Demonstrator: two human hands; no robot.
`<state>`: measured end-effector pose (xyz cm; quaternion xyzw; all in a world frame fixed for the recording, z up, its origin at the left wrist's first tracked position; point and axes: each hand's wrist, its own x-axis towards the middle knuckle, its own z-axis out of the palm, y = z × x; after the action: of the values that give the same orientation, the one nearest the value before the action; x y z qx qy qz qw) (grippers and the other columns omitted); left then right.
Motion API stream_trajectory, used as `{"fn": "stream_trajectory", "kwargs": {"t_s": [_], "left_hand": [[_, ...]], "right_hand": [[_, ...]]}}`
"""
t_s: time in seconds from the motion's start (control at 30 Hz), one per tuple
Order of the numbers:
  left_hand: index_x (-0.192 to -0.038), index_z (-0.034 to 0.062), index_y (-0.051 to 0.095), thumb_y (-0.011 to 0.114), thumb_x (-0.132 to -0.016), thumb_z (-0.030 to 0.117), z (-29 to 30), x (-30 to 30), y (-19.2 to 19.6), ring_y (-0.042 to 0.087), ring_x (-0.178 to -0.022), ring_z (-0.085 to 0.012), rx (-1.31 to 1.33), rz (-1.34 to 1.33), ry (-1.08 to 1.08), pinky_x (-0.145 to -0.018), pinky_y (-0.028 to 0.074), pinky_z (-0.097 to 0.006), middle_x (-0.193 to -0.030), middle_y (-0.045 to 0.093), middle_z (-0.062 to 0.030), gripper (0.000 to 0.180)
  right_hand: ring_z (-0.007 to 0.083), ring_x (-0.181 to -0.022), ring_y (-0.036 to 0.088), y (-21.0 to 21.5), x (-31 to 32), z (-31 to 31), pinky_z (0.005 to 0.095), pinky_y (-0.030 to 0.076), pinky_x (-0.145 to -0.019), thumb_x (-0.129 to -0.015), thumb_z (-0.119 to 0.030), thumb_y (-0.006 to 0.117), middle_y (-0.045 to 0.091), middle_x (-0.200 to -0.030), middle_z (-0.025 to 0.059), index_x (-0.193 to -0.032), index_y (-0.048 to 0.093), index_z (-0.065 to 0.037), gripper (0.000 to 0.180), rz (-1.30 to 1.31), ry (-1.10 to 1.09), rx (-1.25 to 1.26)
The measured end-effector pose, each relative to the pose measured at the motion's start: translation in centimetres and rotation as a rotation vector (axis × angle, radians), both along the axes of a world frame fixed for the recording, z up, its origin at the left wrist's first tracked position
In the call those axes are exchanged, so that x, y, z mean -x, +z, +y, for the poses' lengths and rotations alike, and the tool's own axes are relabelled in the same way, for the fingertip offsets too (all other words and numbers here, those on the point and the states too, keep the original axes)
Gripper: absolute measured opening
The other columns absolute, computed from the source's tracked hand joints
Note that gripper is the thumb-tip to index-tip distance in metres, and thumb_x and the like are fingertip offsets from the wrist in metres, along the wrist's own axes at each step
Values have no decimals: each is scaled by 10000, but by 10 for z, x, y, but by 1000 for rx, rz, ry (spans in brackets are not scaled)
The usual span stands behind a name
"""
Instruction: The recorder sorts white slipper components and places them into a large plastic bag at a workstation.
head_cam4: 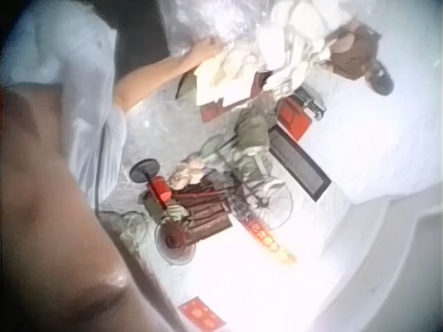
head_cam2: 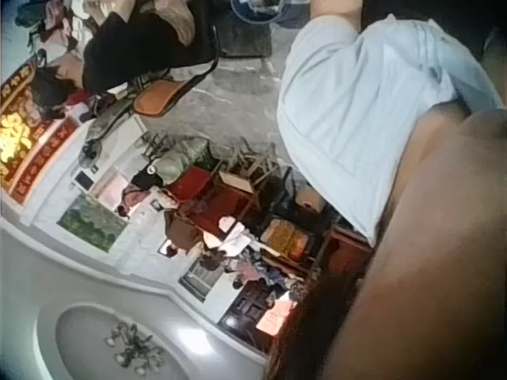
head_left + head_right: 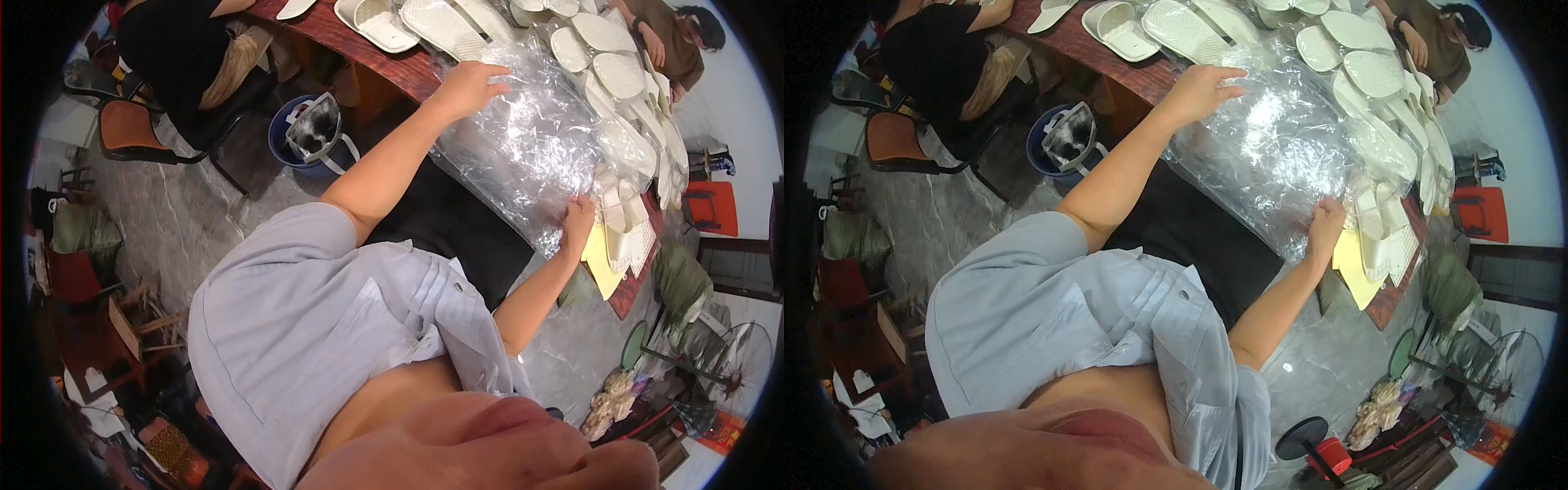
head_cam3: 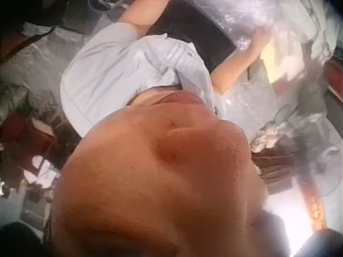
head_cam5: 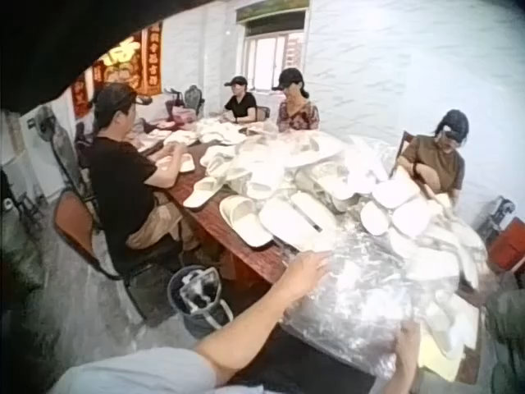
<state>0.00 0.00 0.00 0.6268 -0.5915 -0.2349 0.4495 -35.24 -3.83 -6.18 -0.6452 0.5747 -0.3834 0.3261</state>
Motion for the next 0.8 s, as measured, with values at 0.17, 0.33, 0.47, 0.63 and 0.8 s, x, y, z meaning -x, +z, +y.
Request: {"fn": "stream_trajectory", "kwargs": {"t_s": [0.17, 0.33, 0.47, 0.63, 0.8], "left_hand": [[-1190, 139, 669, 654, -883, 392, 10, 4, 13, 614, -963, -399, 172, -538, 406, -794, 498, -487, -1059, 635, -203, 398], [-1242, 199, 624, 629, -869, 480, -5, 55, 46, 569, -1084, -385, 374, -687, 70, -882, 472, -527, -1096, 601, -197, 467], [-1335, 264, 555, 608, -841, 578, -14, 106, 25, 448, -1250, -450, 232, -738, -151, -975, 366, -658, -1282, 515, -248, 588], [-1429, 387, 444, 519, -804, 740, -42, 102, -45, 236, -1394, -496, 34, -778, -285, -1075, 136, -713, -1498, 322, -253, 722], [-1407, 441, 452, 502, -809, 749, -42, 95, -63, 215, -1400, -494, 81, -833, -284, -1086, 102, -701, -1499, 343, -207, 675]], "right_hand": [[216, -687, 468, 4, 2, 0, 370, 389, -642, -721, 8, 494, 498, -773, 120, -663, 487, 75, 89, 98, 147, 14], [318, -904, 517, -5, -3, 4, 422, 401, -800, -752, -10, 516, 551, -964, 205, -734, 566, 47, 78, 233, 209, 170], [427, -1249, 413, -15, 1, 10, 428, 326, -1038, -791, -37, 542, 463, -1363, 280, -816, 633, -6, 100, 324, 163, 69], [357, -1301, 395, 14, 3, 31, 361, 316, -1054, -806, -22, 516, 386, -1473, 242, -758, 577, 0, 81, -10, 230, -1], [309, -1294, 461, 36, 31, 41, 366, 343, -1050, -807, 5, 470, 434, -1450, 210, -830, 600, -12, 133, 197, 140, 30]]}}
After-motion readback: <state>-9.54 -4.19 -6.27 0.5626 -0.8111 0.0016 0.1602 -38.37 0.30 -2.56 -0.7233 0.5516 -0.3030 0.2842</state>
